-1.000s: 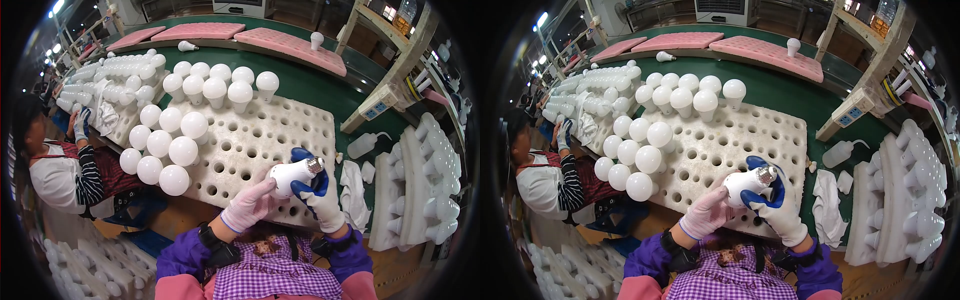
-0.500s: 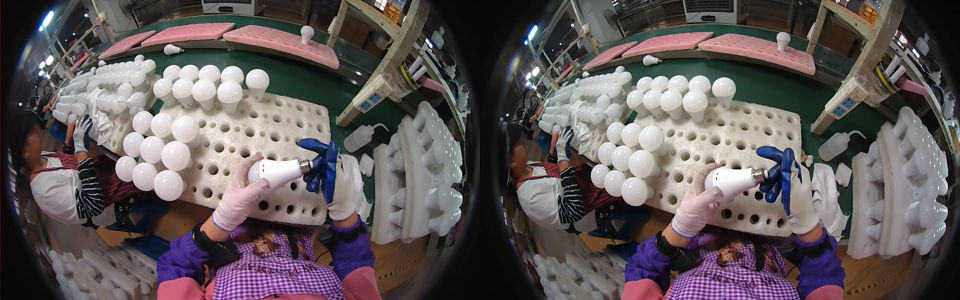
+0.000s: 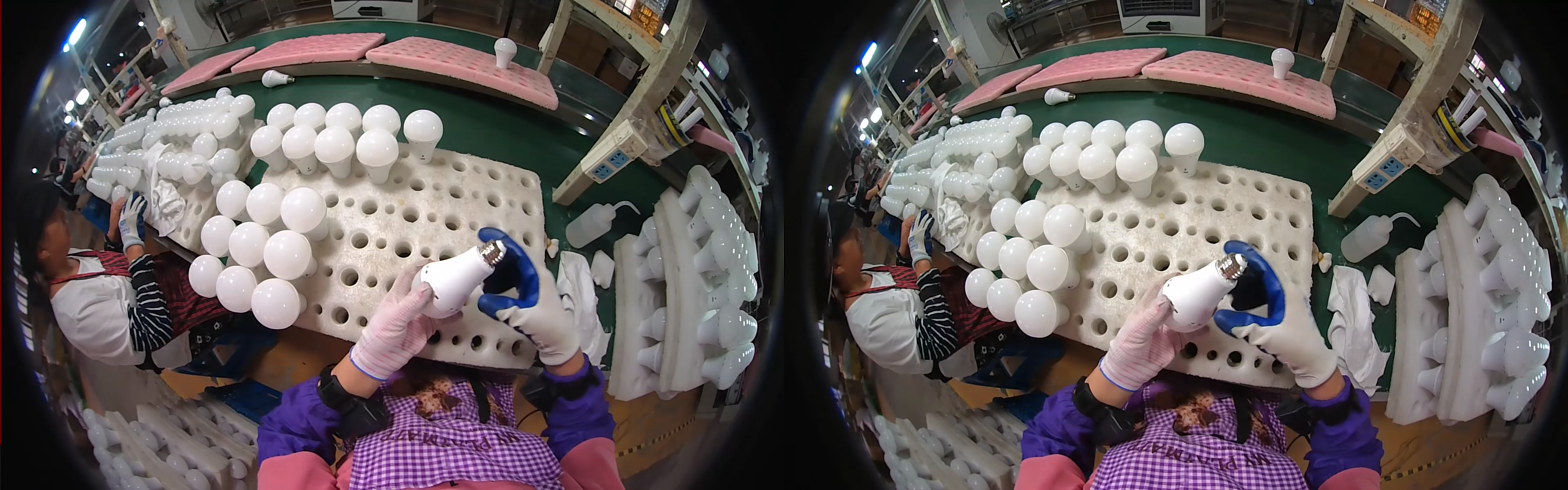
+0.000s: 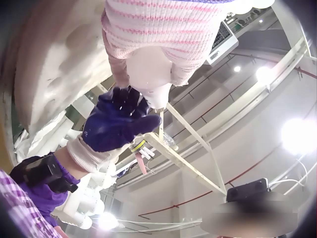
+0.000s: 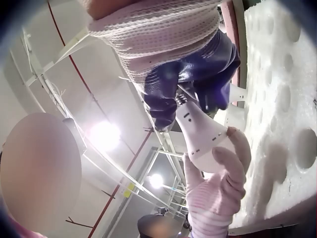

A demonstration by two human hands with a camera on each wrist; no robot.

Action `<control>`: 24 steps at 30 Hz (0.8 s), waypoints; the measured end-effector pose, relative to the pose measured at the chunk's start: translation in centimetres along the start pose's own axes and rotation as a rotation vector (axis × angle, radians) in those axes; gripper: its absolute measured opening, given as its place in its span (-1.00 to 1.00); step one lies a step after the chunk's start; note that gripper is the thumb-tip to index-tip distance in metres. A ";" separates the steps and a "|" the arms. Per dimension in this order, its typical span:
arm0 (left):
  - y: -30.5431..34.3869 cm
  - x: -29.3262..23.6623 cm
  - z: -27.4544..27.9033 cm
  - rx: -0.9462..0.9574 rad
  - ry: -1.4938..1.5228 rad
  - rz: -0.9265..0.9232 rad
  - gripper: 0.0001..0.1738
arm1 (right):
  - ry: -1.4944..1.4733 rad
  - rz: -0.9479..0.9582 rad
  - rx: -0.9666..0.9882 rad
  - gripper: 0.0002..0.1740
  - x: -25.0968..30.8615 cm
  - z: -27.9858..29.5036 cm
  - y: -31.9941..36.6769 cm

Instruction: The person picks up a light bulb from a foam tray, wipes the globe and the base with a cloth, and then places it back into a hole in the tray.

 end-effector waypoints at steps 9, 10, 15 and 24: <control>0.1 -1.7 0.6 -0.233 -0.904 -0.258 -0.38 | 0.126 -0.040 -0.008 -0.15 -3.5 -0.1 -0.2; 0.4 -3.0 0.3 -0.262 -1.044 -0.338 -0.41 | 0.229 -0.031 -0.027 -0.13 -3.3 -0.2 0.0; 0.2 -6.4 -4.0 -0.191 -1.400 -0.010 -0.37 | 0.642 0.156 0.085 -0.08 -2.4 -1.8 0.1; -0.2 -4.2 -1.2 0.239 -0.765 0.206 -0.59 | 0.313 -0.103 0.266 -0.27 -1.7 -1.4 0.8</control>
Point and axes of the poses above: each hand's wrist, its own y-axis away from the middle knuckle, its own z-axis out of the back of the hand, x = y × z, the point moved 5 cm from there along -y, towards the middle knuckle, and after that the axes turned 13 degrees about -y, right-handed, at the moved point
